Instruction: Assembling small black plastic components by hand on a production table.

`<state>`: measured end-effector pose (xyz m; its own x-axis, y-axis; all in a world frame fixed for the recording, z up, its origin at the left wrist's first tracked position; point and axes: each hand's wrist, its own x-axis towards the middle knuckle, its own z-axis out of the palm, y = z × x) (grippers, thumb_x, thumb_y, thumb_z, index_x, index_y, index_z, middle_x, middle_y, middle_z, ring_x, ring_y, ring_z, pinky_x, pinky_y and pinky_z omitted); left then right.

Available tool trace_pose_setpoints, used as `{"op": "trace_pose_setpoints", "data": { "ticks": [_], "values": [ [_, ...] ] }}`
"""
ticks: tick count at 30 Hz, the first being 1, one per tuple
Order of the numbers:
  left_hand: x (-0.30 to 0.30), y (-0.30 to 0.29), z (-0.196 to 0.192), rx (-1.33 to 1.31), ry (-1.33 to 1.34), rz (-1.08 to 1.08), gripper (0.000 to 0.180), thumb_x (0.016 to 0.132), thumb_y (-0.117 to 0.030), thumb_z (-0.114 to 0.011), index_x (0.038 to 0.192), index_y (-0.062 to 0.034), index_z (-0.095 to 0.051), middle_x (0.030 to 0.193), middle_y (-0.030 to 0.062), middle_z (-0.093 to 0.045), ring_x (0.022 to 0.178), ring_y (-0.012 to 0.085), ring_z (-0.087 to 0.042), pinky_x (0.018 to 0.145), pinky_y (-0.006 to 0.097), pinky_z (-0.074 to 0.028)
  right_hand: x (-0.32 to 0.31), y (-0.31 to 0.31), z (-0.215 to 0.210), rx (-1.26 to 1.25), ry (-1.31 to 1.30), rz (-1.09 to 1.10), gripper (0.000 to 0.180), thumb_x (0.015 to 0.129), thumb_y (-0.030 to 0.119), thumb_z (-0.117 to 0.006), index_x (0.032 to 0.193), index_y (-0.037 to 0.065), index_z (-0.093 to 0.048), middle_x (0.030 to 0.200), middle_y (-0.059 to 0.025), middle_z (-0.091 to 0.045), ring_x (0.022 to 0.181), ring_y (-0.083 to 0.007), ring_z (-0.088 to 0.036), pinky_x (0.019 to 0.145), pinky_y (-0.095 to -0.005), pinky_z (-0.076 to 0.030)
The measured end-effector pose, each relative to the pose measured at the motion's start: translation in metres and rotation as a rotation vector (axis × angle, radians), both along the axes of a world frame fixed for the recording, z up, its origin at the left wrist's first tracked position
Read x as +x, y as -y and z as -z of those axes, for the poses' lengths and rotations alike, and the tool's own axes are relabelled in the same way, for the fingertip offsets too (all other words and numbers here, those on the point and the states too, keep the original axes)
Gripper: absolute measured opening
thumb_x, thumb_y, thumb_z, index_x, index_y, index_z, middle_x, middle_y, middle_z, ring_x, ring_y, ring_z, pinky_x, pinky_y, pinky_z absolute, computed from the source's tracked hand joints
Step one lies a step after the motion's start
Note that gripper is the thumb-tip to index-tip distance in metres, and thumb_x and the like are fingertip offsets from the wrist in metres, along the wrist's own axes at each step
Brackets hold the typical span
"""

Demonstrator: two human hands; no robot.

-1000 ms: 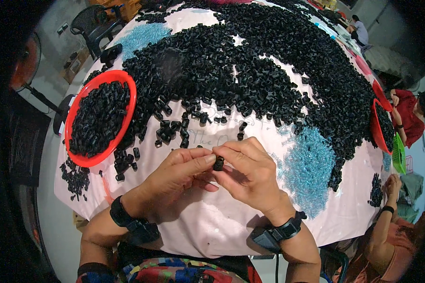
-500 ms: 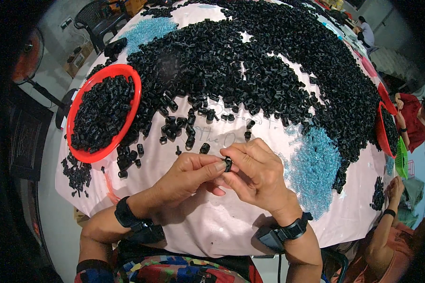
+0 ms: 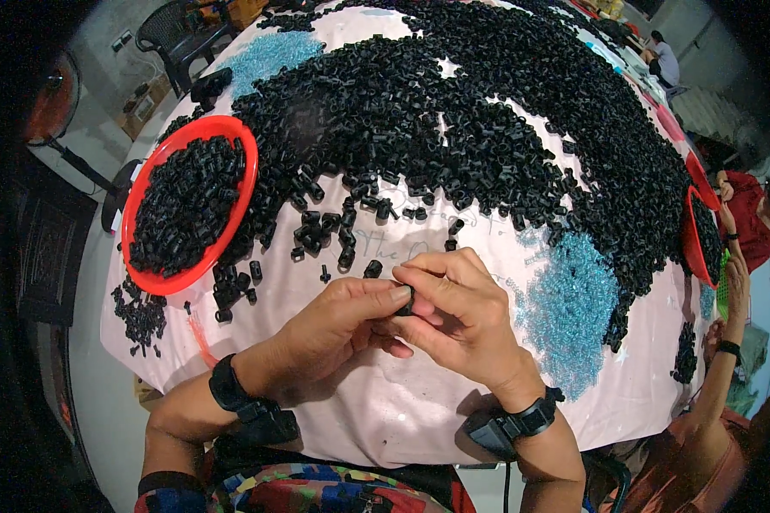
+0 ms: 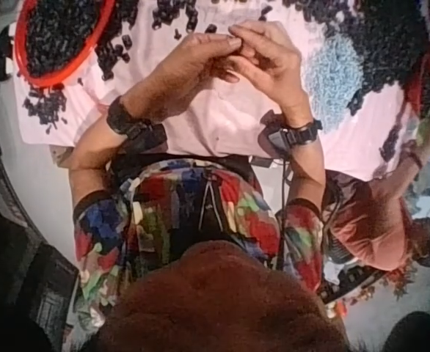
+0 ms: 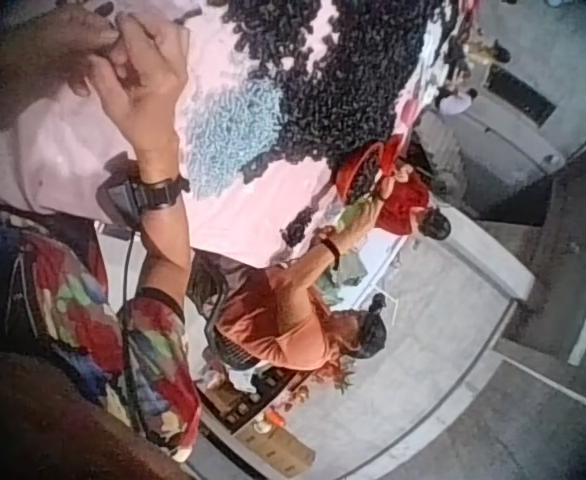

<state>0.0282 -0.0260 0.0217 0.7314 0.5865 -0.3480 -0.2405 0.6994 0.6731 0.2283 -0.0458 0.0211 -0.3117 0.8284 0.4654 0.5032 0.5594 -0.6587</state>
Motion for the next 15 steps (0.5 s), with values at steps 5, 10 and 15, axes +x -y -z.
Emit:
{"op": "trace_pose_setpoints", "data": {
  "ticks": [5, 10, 15],
  "values": [
    [-0.0009, 0.0, 0.0008, -0.019, 0.033, 0.014, 0.036, 0.107, -0.031, -0.054, 0.12, -0.0004, -0.068, 0.111, 0.0065, -0.073, 0.098, 0.012, -0.07, 0.087, 0.027, -0.056, 0.0016, -0.0007, -0.0057, 0.047, 0.064, -0.023, 0.047, 0.071, 0.008, -0.086, 0.115, 0.001, -0.073, 0.108, -0.0117, -0.071, 0.09, -0.026, -0.063, 0.075, -0.0326, -0.053],
    [-0.0038, -0.0019, -0.0014, -0.064, 0.089, 0.036, 0.039, 0.108, -0.031, -0.052, 0.123, 0.0027, -0.065, 0.114, 0.0111, -0.072, 0.105, 0.0143, -0.07, 0.094, 0.028, -0.057, 0.0017, -0.0023, -0.0048, 0.143, 0.108, -0.014, 0.045, 0.071, 0.015, -0.089, 0.111, 0.002, -0.073, 0.101, -0.0111, -0.071, 0.084, -0.0256, -0.064, 0.071, -0.0323, -0.053],
    [-0.0033, -0.0009, 0.0043, -0.025, 0.107, 0.061, 0.041, 0.109, -0.031, -0.05, 0.124, 0.0043, -0.063, 0.116, 0.012, -0.071, 0.103, 0.0147, -0.071, 0.093, 0.028, -0.058, -0.0004, -0.002, -0.0031, 0.135, 0.097, -0.031, 0.043, 0.071, 0.014, -0.089, 0.109, 0.001, -0.073, 0.097, -0.0115, -0.071, 0.078, -0.0248, -0.063, 0.067, -0.0325, -0.053]
  ]
}}
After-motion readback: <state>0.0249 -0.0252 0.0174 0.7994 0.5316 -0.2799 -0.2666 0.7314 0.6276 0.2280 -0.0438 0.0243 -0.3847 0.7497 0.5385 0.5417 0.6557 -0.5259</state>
